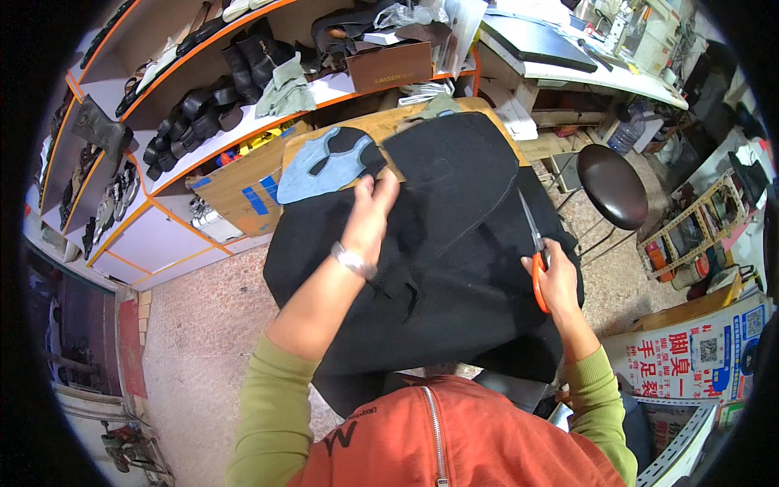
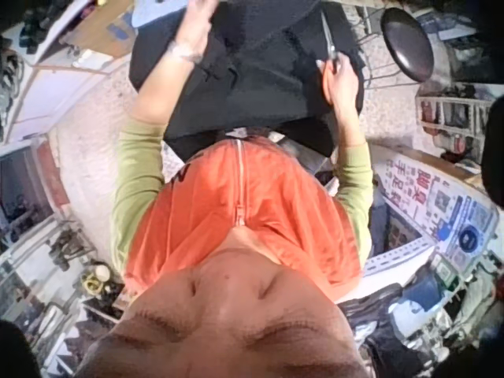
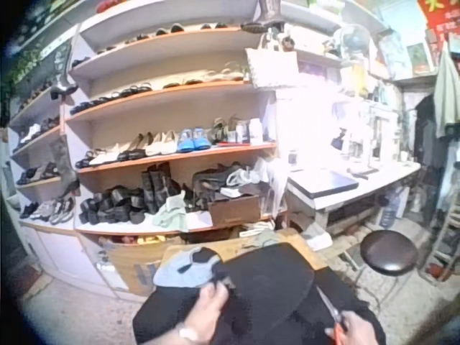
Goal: The person traces a pattern onto black fabric using a pen, then cuts the fabric along the marked lines with scissors. They repeat the process with a smaller pattern piece, cutting and setting aside the resulting fabric pieces.
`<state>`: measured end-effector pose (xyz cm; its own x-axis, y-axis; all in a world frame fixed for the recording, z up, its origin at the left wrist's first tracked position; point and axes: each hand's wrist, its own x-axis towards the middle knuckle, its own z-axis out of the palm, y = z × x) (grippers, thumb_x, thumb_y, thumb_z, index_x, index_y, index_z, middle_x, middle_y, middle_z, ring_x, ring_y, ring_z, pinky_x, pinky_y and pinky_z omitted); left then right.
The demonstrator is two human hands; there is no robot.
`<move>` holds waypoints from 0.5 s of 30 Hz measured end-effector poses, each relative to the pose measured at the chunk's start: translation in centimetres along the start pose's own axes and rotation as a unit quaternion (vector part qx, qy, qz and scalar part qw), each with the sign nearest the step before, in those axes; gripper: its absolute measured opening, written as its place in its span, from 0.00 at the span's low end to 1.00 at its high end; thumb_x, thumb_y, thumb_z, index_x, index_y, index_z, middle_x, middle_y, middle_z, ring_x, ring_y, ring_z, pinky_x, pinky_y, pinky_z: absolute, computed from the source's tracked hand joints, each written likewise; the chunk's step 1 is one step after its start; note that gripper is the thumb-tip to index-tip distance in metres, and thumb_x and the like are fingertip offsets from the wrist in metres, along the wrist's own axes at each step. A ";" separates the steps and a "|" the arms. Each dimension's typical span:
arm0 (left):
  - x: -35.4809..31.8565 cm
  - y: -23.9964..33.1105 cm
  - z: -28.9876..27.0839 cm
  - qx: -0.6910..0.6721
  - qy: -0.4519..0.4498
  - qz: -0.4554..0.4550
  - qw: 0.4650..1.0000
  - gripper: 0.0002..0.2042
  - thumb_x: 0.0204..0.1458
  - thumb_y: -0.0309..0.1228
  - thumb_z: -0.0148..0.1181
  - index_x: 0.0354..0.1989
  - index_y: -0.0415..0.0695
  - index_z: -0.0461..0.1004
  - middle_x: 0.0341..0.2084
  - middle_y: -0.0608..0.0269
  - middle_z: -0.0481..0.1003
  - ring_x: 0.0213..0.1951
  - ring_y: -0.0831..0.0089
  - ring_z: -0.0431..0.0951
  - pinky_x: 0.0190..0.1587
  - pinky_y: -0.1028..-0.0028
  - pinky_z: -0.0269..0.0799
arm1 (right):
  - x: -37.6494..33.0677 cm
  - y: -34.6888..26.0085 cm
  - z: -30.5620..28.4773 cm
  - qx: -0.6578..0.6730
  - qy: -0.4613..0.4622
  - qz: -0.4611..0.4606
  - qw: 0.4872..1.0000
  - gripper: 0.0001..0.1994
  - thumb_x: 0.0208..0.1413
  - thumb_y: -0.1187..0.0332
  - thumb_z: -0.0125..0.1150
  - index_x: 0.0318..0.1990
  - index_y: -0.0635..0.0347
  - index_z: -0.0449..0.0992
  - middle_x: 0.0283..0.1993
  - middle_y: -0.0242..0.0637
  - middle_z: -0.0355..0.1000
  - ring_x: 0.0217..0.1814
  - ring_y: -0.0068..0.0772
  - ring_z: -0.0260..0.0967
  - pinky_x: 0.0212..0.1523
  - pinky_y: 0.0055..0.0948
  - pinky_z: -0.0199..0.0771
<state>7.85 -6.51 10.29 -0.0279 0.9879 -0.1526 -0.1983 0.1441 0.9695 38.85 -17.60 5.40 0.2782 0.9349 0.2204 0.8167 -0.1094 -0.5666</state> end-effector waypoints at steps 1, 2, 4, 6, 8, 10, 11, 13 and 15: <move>-0.2 -3.3 -0.6 0.147 -0.014 0.046 0.988 0.41 0.55 0.50 0.62 0.67 0.35 0.53 0.70 0.38 0.43 0.71 0.50 0.46 0.70 0.58 0.46 | 0.8 1.3 0.2 -0.050 0.017 -0.001 0.999 0.28 0.48 0.60 0.71 0.54 0.63 0.70 0.43 0.50 0.75 0.46 0.54 0.74 0.46 0.42 0.74; -1.9 -5.8 -1.0 0.369 -0.006 0.153 0.917 0.47 0.48 0.57 0.65 0.67 0.36 0.52 0.69 0.33 0.41 0.69 0.41 0.47 0.69 0.52 0.46 | 1.6 3.0 0.4 -0.081 0.002 0.013 0.997 0.29 0.47 0.62 0.70 0.56 0.62 0.69 0.46 0.50 0.74 0.48 0.53 0.73 0.48 0.42 0.73; -6.3 -8.2 -1.1 0.570 -0.036 0.182 0.800 0.47 0.44 0.51 0.69 0.68 0.40 0.53 0.70 0.34 0.38 0.70 0.39 0.44 0.69 0.51 0.46 | 2.6 5.0 0.6 -0.132 -0.020 0.017 0.991 0.31 0.47 0.66 0.67 0.60 0.61 0.66 0.50 0.50 0.71 0.52 0.52 0.71 0.52 0.43 0.72; -8.5 -10.4 -1.5 0.612 -0.050 0.189 0.767 0.39 0.44 0.47 0.69 0.64 0.42 0.61 0.70 0.36 0.42 0.69 0.39 0.46 0.68 0.48 0.48 | 3.4 5.7 1.2 -0.141 -0.023 0.005 0.990 0.31 0.47 0.66 0.67 0.61 0.61 0.65 0.51 0.50 0.70 0.51 0.52 0.72 0.51 0.44 0.73; -8.8 -11.6 -1.6 0.610 -0.047 0.208 0.764 0.29 0.46 0.37 0.66 0.58 0.42 0.69 0.68 0.41 0.52 0.67 0.44 0.53 0.66 0.50 0.53 | 4.2 5.4 1.7 -0.159 -0.020 -0.009 0.987 0.31 0.48 0.66 0.67 0.61 0.60 0.64 0.51 0.49 0.69 0.50 0.51 0.72 0.48 0.44 0.74; -8.2 -11.8 -2.1 0.590 -0.037 0.254 0.766 0.20 0.46 0.26 0.60 0.50 0.40 0.73 0.62 0.44 0.62 0.60 0.49 0.64 0.62 0.56 0.62 | 4.6 5.5 2.8 -0.184 -0.002 -0.035 0.982 0.31 0.48 0.65 0.68 0.61 0.59 0.64 0.51 0.48 0.69 0.49 0.49 0.73 0.48 0.42 0.75; -7.7 -11.4 -2.4 0.585 -0.044 0.257 0.768 0.18 0.45 0.23 0.58 0.48 0.39 0.74 0.60 0.45 0.65 0.57 0.50 0.67 0.60 0.58 0.65 | 4.8 5.7 3.3 -0.193 0.010 -0.048 0.980 0.31 0.49 0.64 0.68 0.61 0.59 0.65 0.51 0.47 0.70 0.49 0.48 0.73 0.47 0.42 0.75; -7.1 -10.8 -2.9 0.608 0.012 0.317 0.728 0.10 0.45 0.22 0.56 0.38 0.41 0.72 0.52 0.50 0.71 0.50 0.53 0.71 0.51 0.61 0.70 | 4.7 5.8 3.9 -0.203 0.014 -0.043 0.978 0.30 0.49 0.64 0.68 0.60 0.58 0.66 0.51 0.46 0.70 0.51 0.47 0.72 0.49 0.41 0.74; -5.6 -11.1 -4.6 0.557 0.018 0.254 0.790 0.08 0.46 0.21 0.55 0.35 0.42 0.72 0.43 0.53 0.75 0.47 0.54 0.73 0.48 0.61 0.70 | 4.6 5.5 4.4 -0.211 0.022 -0.049 0.976 0.29 0.49 0.64 0.67 0.60 0.58 0.68 0.51 0.44 0.70 0.52 0.46 0.70 0.51 0.40 0.73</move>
<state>5.70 -13.92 -0.47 0.1421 0.9350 0.3251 0.8332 -0.2903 0.4706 42.42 -12.40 -0.17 0.2017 0.9334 0.2967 0.9735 -0.1579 -0.1653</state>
